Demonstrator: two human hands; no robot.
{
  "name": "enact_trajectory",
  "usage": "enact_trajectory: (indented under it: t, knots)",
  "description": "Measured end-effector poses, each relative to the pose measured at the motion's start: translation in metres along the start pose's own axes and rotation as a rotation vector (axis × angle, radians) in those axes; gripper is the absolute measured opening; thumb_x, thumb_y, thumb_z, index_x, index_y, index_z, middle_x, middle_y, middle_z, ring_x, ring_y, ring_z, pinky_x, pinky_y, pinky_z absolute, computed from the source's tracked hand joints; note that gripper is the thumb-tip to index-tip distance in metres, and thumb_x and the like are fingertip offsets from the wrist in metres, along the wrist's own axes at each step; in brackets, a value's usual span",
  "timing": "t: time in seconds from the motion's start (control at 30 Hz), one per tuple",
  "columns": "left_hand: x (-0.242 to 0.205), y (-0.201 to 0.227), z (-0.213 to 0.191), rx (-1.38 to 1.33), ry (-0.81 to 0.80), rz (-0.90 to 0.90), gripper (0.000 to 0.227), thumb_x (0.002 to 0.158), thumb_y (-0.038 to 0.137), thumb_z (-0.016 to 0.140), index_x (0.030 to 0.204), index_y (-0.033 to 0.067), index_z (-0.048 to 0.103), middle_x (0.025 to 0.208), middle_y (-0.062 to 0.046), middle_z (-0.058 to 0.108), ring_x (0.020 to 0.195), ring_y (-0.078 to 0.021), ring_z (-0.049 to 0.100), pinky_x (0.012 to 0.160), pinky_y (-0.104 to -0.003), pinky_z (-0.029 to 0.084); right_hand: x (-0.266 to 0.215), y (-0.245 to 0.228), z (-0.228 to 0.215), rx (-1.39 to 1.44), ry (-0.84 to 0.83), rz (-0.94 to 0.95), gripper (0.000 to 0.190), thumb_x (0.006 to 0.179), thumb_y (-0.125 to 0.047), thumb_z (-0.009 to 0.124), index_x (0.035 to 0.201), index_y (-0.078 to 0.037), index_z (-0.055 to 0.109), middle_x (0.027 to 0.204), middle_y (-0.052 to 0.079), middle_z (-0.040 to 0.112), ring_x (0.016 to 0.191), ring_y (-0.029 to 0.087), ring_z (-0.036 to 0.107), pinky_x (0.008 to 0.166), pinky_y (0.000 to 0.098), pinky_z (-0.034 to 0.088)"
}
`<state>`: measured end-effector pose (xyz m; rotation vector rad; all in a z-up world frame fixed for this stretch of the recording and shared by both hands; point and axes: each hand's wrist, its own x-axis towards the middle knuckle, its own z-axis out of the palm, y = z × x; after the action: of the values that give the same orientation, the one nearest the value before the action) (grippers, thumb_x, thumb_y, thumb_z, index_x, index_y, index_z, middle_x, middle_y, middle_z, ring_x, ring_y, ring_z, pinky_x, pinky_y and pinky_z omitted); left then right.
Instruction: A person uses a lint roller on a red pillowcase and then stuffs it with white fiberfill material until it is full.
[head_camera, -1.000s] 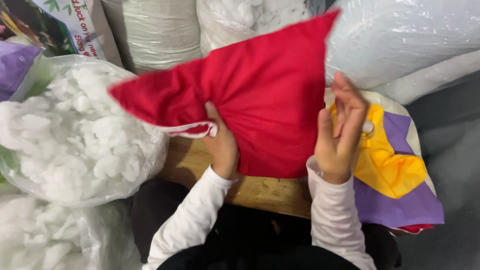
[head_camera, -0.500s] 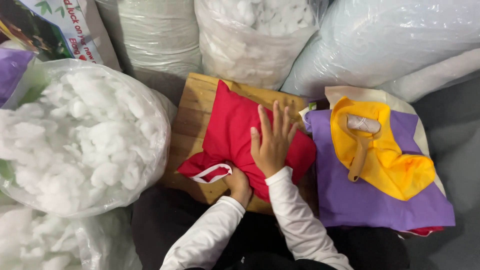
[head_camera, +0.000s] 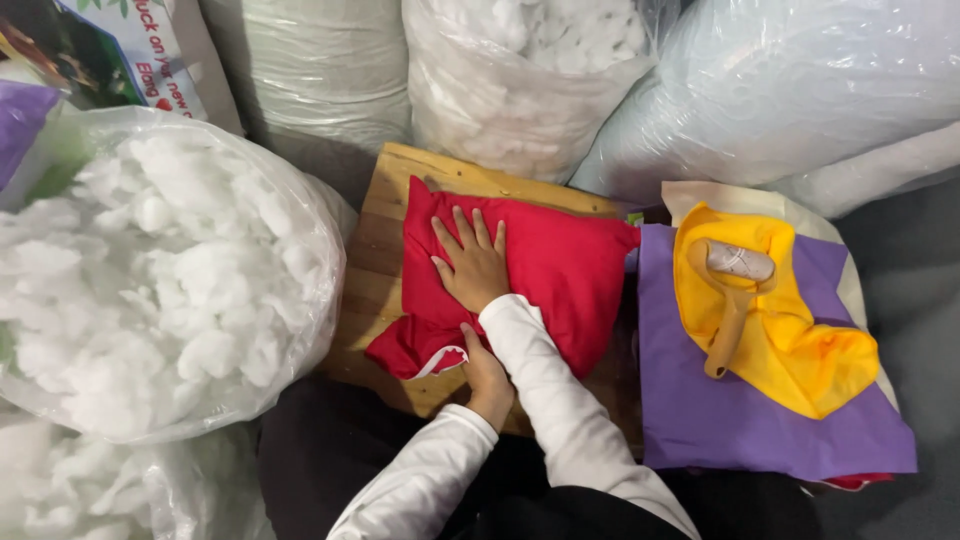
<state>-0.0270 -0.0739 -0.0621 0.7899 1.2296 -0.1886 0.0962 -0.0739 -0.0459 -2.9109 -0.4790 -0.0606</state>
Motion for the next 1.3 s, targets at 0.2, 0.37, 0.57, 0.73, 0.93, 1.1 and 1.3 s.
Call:
enact_trajectory:
  t: [0.2, 0.37, 0.57, 0.73, 0.93, 1.1, 1.3]
  knots:
    - [-0.033, 0.026, 0.012, -0.009, -0.004, 0.007, 0.095, 0.091, 0.073, 0.061, 0.152, 0.0030, 0.046, 0.157, -0.020, 0.046, 0.151, -0.0327, 0.035, 0.125, -0.047, 0.027, -0.043, 0.002, -0.086, -0.030, 0.232, 0.088, 0.049, 0.103, -0.050, 0.050, 0.150, -0.034, 0.053, 0.161, 0.006, 0.043, 0.153, 0.039, 0.027, 0.115, 0.0747, 0.012]
    - [-0.013, -0.002, -0.001, 0.014, 0.049, -0.029, 0.092, 0.093, 0.070, 0.060, 0.154, 0.0033, 0.043, 0.160, -0.020, 0.042, 0.152, -0.0310, 0.033, 0.126, -0.045, 0.026, -0.067, 0.039, -0.022, -0.077, 0.104, 0.311, 0.059, 0.103, -0.055, 0.045, 0.157, -0.033, 0.042, 0.169, 0.010, 0.030, 0.156, 0.045, 0.015, 0.111, 0.0823, 0.000]
    - [-0.062, 0.039, 0.012, -0.044, -0.003, 0.025, 0.088, 0.095, 0.064, 0.060, 0.153, 0.0000, 0.043, 0.158, -0.021, 0.043, 0.152, -0.0335, 0.034, 0.126, -0.045, 0.026, -0.059, 0.081, -0.077, 0.162, 0.105, 0.163, 0.055, 0.097, -0.054, 0.060, 0.150, -0.039, 0.052, 0.160, 0.003, 0.043, 0.151, 0.035, 0.034, 0.112, 0.0739, 0.028]
    - [0.029, -0.020, 0.008, -0.028, 0.032, 0.047, 0.083, 0.098, 0.060, 0.060, 0.154, 0.0011, 0.042, 0.159, -0.022, 0.043, 0.152, -0.0336, 0.034, 0.127, -0.045, 0.025, -0.071, 0.116, 0.008, -0.081, 0.265, 0.321, 0.061, 0.106, -0.033, 0.047, 0.162, -0.012, 0.033, 0.166, 0.021, 0.030, 0.154, 0.042, 0.025, 0.120, 0.0677, 0.022]
    - [0.003, 0.006, 0.011, -0.097, -0.002, -0.047, 0.079, 0.097, 0.063, 0.061, 0.153, 0.0100, 0.044, 0.160, -0.016, 0.042, 0.152, -0.0304, 0.034, 0.127, -0.048, 0.022, -0.065, 0.124, -0.080, 0.041, 0.983, 0.150, 0.034, 0.105, -0.020, 0.055, 0.134, -0.007, 0.067, 0.126, 0.010, 0.070, 0.120, 0.027, 0.065, 0.113, 0.0406, 0.043]
    - [-0.070, 0.017, -0.036, 0.058, -0.339, -0.406, 0.075, 0.091, 0.075, 0.046, 0.135, 0.0139, 0.045, 0.142, -0.010, 0.048, 0.135, -0.0286, 0.043, 0.118, -0.052, 0.022, -0.060, 0.165, 0.011, 0.037, 0.350, 0.249, 0.046, 0.108, -0.033, 0.048, 0.152, -0.021, 0.050, 0.157, 0.025, 0.042, 0.144, 0.048, 0.037, 0.119, 0.0638, 0.025]
    - [-0.125, 0.101, -0.039, 0.166, -0.858, 0.379, 0.030, 0.098, 0.030, 0.063, 0.118, 0.0122, 0.049, 0.109, -0.009, 0.052, 0.107, -0.0250, 0.047, 0.099, -0.043, 0.035, -0.054, 0.182, -0.003, 0.392, 0.706, 0.447, 0.045, 0.102, -0.029, 0.062, 0.145, -0.015, 0.055, 0.148, 0.022, 0.046, 0.141, 0.038, 0.043, 0.119, 0.0492, 0.033]
